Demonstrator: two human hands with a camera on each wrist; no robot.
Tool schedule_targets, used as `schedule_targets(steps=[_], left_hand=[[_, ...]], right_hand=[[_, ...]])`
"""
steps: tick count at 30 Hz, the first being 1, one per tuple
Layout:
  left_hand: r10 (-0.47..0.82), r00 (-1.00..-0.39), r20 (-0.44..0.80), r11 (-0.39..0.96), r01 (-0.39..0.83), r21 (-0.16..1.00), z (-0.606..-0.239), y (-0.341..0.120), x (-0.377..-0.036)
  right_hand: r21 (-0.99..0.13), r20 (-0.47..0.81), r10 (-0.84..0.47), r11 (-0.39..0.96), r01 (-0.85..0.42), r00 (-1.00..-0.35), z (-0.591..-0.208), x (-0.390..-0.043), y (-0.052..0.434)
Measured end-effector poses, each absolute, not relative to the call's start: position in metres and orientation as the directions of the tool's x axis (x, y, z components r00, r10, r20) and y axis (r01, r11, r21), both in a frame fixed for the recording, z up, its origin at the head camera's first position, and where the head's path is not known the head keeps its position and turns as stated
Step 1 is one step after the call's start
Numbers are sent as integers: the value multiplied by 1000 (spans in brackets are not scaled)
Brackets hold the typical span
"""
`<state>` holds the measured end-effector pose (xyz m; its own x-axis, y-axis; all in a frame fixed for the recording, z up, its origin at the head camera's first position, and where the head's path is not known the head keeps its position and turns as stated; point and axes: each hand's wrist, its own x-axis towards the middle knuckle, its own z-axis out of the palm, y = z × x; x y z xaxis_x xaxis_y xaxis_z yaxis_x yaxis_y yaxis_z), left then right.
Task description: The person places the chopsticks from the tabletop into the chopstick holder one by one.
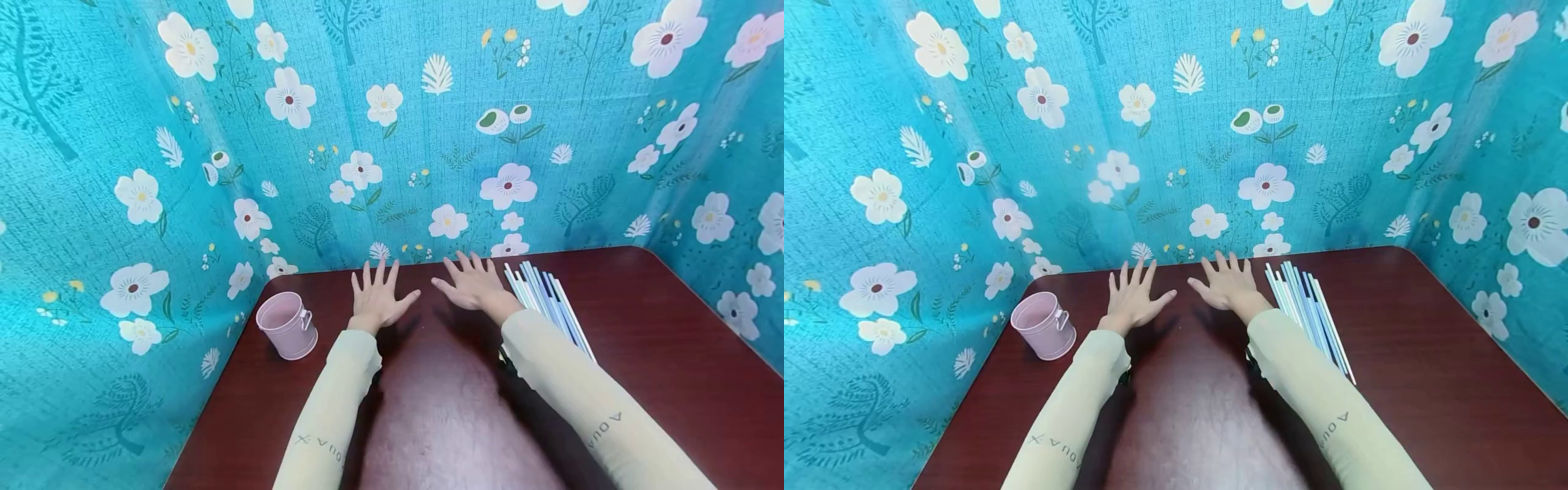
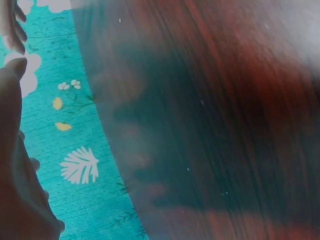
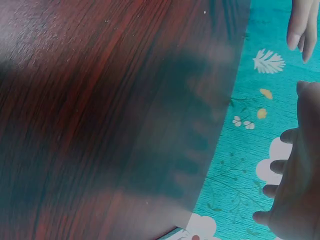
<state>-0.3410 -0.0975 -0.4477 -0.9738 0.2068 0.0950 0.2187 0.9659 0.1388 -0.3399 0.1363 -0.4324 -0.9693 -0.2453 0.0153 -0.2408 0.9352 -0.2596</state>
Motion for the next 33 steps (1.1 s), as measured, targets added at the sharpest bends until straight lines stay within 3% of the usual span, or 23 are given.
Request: schedule_targets(steps=[19,33], left_hand=[[308,-934,181,934,333,129,-436,-116,-314],[314,-928,198,936,338,97,-432,-146,-308]], right_hand=[[-235,149,-315,910,-343,-937,-427,-309,160],[-240,118,-309,913,-329,-944,-425,-303,201]])
